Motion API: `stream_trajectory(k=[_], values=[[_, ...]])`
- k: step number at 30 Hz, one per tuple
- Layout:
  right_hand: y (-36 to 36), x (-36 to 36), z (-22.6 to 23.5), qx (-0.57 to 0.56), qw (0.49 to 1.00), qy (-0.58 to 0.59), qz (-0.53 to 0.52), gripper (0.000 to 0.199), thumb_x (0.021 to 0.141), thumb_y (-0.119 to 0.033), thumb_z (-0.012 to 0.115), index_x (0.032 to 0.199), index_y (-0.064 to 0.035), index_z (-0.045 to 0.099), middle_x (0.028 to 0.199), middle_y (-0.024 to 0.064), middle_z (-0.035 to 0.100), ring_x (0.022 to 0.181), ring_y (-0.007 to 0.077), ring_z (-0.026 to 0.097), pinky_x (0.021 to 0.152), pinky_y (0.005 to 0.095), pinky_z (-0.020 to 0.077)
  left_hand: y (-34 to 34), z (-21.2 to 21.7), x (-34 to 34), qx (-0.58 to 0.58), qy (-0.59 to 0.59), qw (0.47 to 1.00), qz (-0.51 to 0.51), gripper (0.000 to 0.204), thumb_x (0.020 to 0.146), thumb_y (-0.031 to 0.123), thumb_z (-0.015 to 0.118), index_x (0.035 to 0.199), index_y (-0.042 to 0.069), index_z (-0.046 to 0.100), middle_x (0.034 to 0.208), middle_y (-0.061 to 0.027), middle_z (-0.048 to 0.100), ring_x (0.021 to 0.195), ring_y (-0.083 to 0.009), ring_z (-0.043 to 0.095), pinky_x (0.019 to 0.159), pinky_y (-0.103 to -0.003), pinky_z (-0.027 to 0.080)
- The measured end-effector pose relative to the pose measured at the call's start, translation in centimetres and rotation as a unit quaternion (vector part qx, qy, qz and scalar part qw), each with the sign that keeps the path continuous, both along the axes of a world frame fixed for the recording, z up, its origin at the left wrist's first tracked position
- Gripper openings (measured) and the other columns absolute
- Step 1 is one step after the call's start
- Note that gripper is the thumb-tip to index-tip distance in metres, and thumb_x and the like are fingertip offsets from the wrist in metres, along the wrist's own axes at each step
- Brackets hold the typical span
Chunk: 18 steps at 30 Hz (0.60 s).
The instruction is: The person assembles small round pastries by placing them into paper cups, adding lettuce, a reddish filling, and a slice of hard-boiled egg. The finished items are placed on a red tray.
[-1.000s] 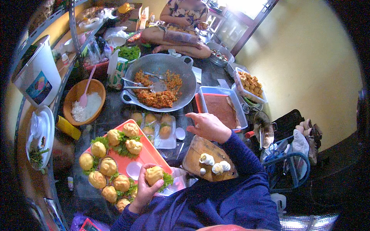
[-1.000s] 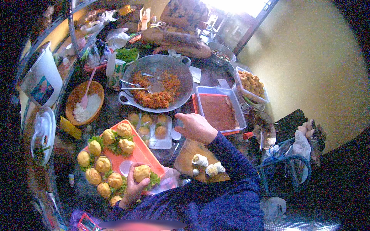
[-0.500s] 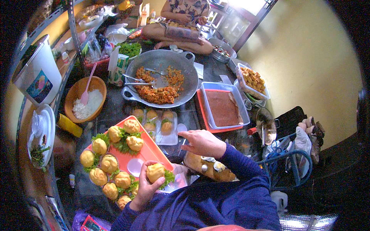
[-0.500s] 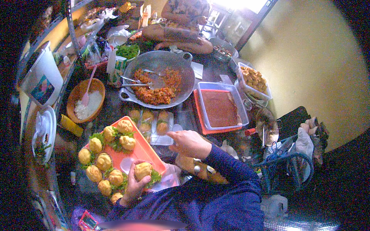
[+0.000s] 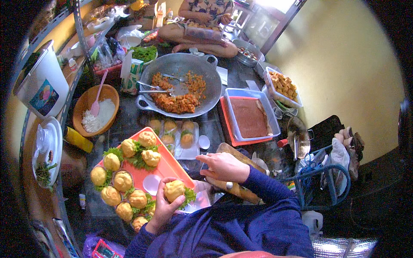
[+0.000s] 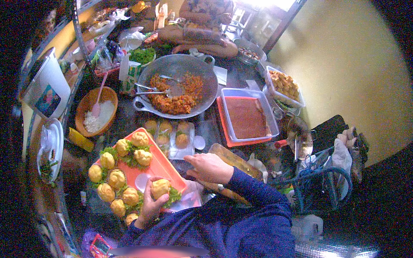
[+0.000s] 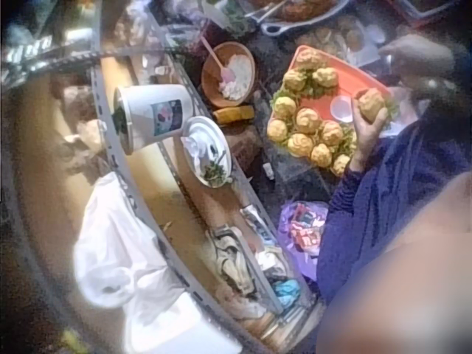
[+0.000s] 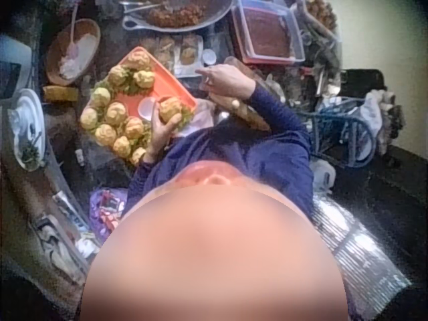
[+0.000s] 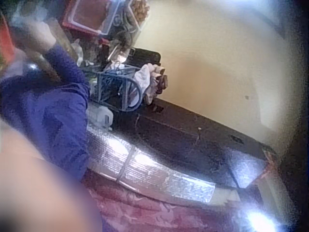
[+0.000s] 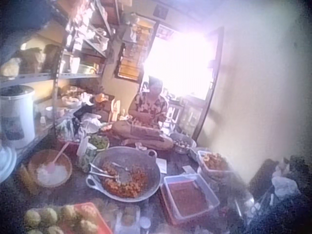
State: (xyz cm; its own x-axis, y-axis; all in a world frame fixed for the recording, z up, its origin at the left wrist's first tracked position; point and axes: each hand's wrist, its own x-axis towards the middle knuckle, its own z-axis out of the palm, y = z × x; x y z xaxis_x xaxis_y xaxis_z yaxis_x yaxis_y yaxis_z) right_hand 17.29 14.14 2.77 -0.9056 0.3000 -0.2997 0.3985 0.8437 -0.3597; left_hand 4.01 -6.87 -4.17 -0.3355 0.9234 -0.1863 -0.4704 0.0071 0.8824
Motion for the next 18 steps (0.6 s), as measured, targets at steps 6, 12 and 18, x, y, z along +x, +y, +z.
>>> stream_trajectory(k=[6,12,18], values=[[-0.6,0.9,-0.2,-0.030,0.999,0.005,-0.018,0.050,0.086,-0.031,0.062,0.125,-0.0016,0.052,0.101,0.0217,0.066,0.092,0.0390,0.065,0.079,0.0485,0.0533,-0.1,0.0,0.1,-0.014,0.003,1.000,0.011,0.059,0.076,0.017,0.072,0.125,0.007,0.040,0.118,-0.0097,0.058,0.103,-0.0177,0.058,0.091,-0.033,0.049],[-1.1,1.8,-1.1,-0.042,0.997,-0.043,-0.049,0.052,0.087,-0.031,0.062,0.128,-0.0016,0.051,0.102,0.0223,0.067,0.094,0.0393,0.065,0.080,0.0479,0.0531,-0.2,-0.2,0.1,-0.013,-0.038,0.999,0.007,0.058,0.077,0.010,0.072,0.125,0.007,0.040,0.116,-0.0077,0.056,0.103,-0.0161,0.057,0.092,-0.031,0.048],[-1.9,2.4,-1.2,-0.054,0.997,-0.026,-0.046,0.050,0.086,-0.029,0.063,0.126,-0.0017,0.052,0.098,0.0228,0.067,0.090,0.0395,0.065,0.078,0.0486,0.0528,0.0,-0.5,0.1,0.002,-0.045,0.999,0.003,0.058,0.077,0.009,0.073,0.125,0.007,0.040,0.117,-0.0077,0.056,0.104,-0.0159,0.057,0.092,-0.031,0.048]])
